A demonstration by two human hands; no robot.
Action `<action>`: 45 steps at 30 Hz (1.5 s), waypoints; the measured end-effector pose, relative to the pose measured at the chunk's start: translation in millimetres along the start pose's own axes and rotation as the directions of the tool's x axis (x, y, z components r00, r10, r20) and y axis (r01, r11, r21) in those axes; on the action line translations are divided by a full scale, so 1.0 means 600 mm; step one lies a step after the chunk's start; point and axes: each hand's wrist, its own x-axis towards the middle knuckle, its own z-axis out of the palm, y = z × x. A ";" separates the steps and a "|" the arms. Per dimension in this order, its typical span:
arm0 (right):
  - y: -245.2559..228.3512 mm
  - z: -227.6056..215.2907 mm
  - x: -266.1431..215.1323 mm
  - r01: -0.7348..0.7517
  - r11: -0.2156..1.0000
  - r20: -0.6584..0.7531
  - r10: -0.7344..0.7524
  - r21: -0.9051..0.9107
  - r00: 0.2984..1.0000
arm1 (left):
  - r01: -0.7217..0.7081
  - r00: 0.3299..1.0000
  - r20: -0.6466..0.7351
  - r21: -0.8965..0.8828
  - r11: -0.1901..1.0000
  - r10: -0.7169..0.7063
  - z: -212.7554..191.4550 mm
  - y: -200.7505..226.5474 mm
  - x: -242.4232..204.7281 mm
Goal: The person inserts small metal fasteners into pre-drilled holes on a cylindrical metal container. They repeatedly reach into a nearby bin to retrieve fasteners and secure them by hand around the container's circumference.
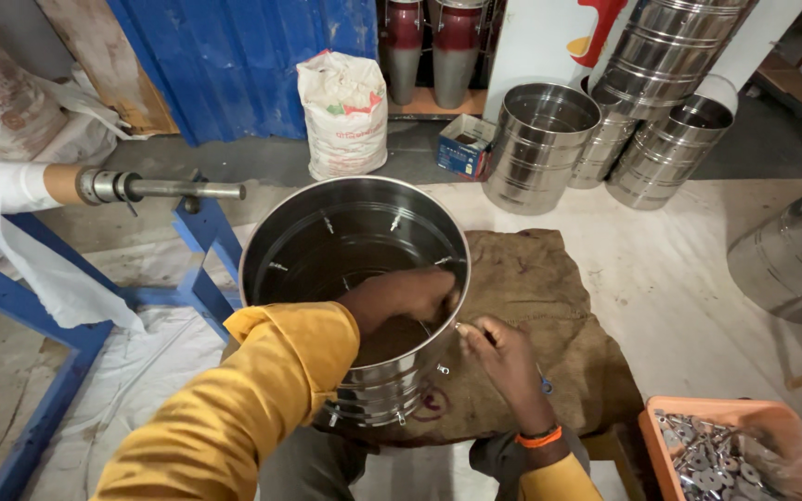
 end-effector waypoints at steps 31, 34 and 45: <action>-0.015 -0.001 0.005 0.074 0.976 0.052 -0.086 0.205 0.995 | 0.003 0.999 0.050 -0.006 1.000 -0.003 0.000 -0.013 0.009; -0.036 -0.007 -0.013 0.497 0.831 -0.105 -0.534 -0.250 0.839 | 0.034 0.990 0.137 -0.015 0.999 -0.032 -0.001 -0.013 0.011; -0.029 -0.007 -0.003 0.116 0.990 0.018 -0.115 -0.083 0.993 | 0.025 0.997 0.077 0.055 0.998 -0.029 -0.010 0.003 0.005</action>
